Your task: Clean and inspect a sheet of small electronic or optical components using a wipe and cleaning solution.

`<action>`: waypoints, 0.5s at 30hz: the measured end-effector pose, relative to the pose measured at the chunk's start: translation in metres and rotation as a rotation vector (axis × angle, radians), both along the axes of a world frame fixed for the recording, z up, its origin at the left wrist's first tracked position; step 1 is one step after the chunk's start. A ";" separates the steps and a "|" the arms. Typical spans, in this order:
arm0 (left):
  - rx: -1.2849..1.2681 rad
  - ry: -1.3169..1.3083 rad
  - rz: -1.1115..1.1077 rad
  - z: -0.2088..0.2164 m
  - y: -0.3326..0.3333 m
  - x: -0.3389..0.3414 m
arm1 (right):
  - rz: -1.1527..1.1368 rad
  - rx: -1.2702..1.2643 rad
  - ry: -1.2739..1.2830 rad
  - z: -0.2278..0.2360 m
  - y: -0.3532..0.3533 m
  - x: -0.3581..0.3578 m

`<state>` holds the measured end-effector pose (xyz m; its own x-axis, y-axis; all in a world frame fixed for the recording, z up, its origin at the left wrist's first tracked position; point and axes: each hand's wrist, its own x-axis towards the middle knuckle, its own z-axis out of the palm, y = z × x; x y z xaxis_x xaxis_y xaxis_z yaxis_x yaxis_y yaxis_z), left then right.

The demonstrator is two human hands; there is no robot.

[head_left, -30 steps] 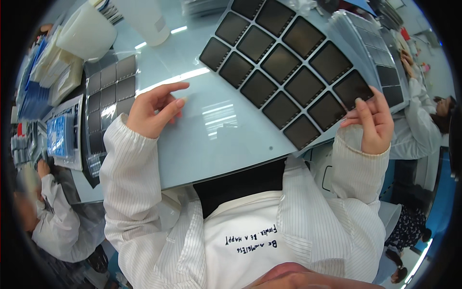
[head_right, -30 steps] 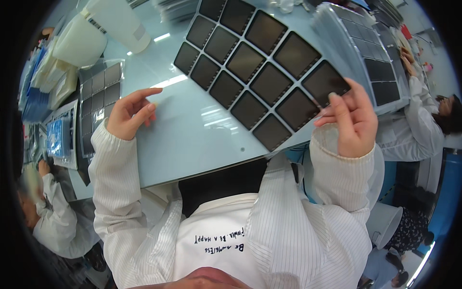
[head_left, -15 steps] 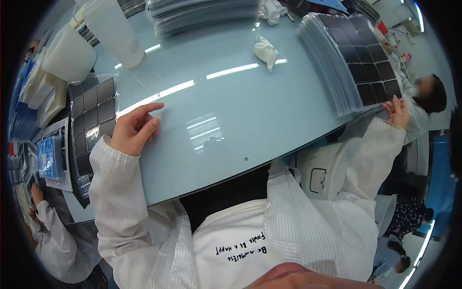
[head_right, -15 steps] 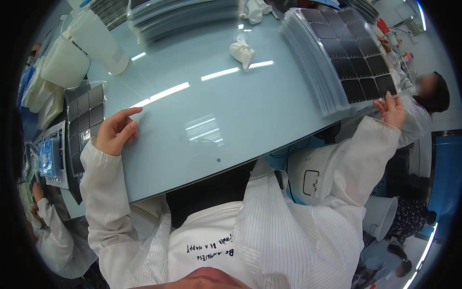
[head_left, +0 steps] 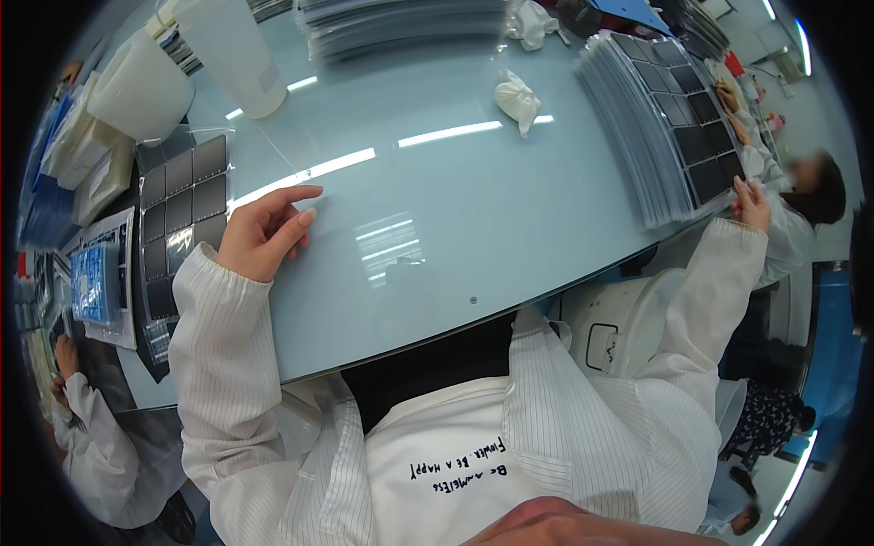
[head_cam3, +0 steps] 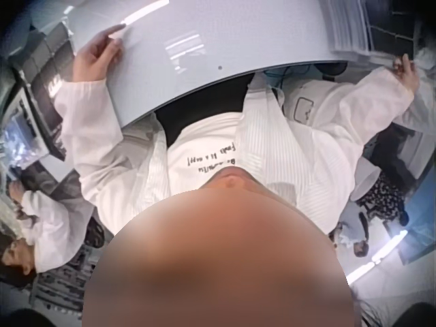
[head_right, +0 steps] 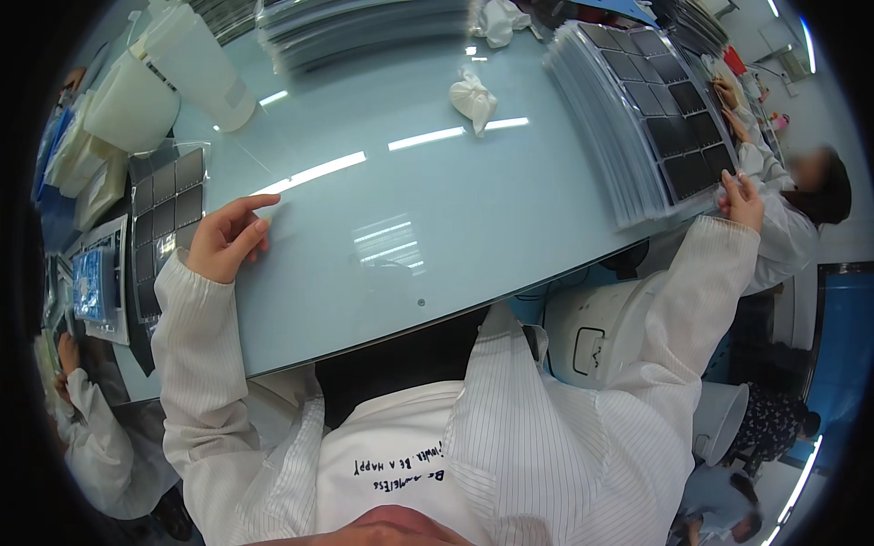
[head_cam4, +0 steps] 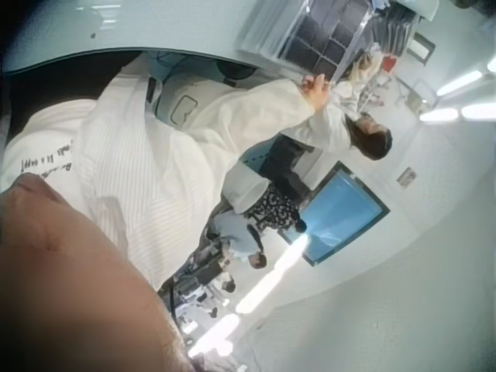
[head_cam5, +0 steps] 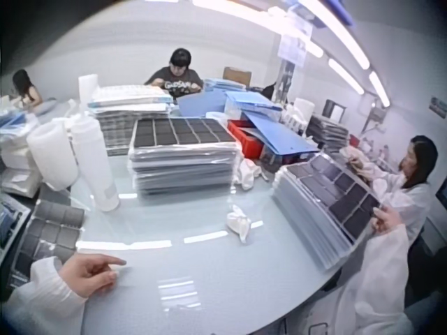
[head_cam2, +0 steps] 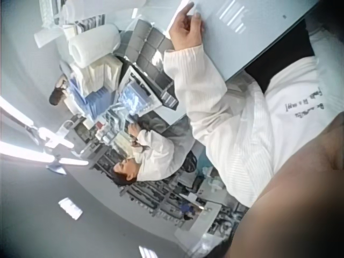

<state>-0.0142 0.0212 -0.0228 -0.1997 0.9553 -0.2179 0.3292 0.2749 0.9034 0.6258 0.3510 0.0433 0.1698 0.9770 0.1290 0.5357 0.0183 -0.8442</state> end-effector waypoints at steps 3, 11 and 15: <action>-0.006 0.004 0.011 0.000 -0.001 0.000 | -0.341 0.290 -0.640 0.021 -0.014 -0.033; -0.043 0.070 0.008 0.004 0.000 0.001 | 0.300 0.661 -0.610 0.065 -0.063 -0.238; -0.013 0.076 0.026 0.002 -0.005 0.001 | 0.655 0.784 -0.636 0.042 -0.040 -0.351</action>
<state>-0.0131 0.0160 -0.0209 -0.2409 0.9469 -0.2131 0.3894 0.2955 0.8724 0.2752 0.3105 0.0855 -0.6394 0.4721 0.6068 0.5491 0.8329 -0.0694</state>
